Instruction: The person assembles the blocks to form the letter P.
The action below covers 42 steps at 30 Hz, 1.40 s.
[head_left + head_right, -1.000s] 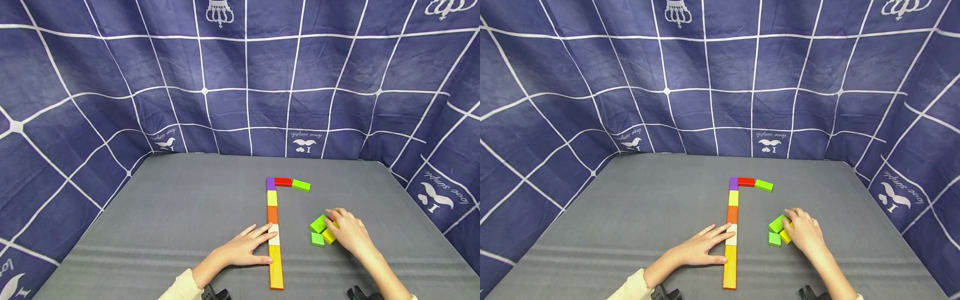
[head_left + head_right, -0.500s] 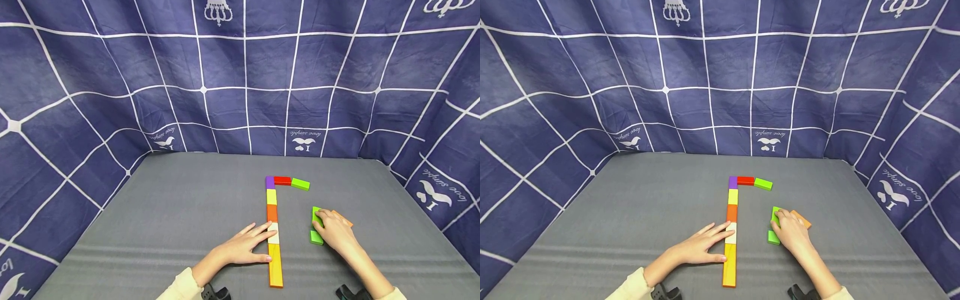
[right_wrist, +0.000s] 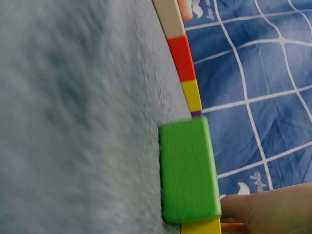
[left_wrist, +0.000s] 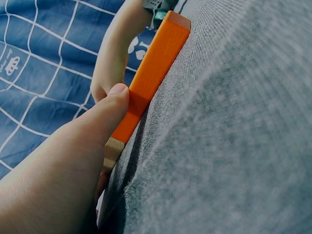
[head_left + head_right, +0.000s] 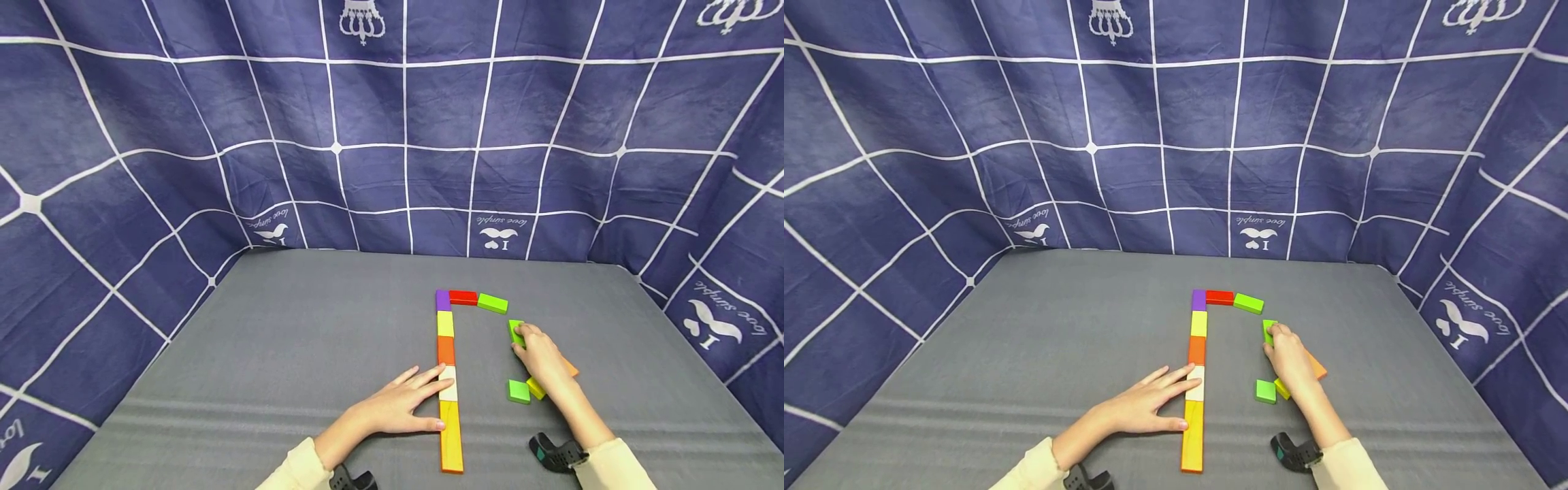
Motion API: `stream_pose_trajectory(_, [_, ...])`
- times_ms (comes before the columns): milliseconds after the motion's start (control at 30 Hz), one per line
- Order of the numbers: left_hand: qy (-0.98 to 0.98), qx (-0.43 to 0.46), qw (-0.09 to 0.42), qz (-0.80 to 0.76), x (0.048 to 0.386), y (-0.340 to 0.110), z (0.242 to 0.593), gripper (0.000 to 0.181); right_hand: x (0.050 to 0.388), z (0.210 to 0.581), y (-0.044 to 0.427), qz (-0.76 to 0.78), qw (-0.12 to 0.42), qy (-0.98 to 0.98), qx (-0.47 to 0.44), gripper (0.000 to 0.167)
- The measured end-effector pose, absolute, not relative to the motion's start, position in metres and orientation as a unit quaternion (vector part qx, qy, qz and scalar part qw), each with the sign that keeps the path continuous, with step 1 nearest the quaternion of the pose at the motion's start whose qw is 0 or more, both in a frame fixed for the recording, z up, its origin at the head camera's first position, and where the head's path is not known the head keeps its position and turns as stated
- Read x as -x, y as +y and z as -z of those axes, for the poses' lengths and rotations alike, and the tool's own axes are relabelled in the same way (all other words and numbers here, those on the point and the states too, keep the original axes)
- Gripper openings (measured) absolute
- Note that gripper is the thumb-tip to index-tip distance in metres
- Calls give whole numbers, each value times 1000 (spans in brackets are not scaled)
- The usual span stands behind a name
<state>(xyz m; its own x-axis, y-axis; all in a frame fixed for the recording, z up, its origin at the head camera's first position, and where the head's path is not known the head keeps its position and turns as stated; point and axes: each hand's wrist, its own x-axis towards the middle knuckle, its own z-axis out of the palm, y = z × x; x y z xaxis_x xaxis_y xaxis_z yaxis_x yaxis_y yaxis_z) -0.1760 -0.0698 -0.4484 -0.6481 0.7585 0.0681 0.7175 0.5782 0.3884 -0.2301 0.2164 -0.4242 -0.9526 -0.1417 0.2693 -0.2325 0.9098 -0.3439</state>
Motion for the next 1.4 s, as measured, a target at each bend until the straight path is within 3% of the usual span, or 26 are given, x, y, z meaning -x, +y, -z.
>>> stream_pose_trajectory(1167, [887,-419,42,-189,177,-69,449,66,265,424,246,-222,81,-966,-100,35])
stream_pose_trajectory(1400, [887,-415,58,-194,176,-70,450,66,266,427,248,-223,61,-968,-95,37])
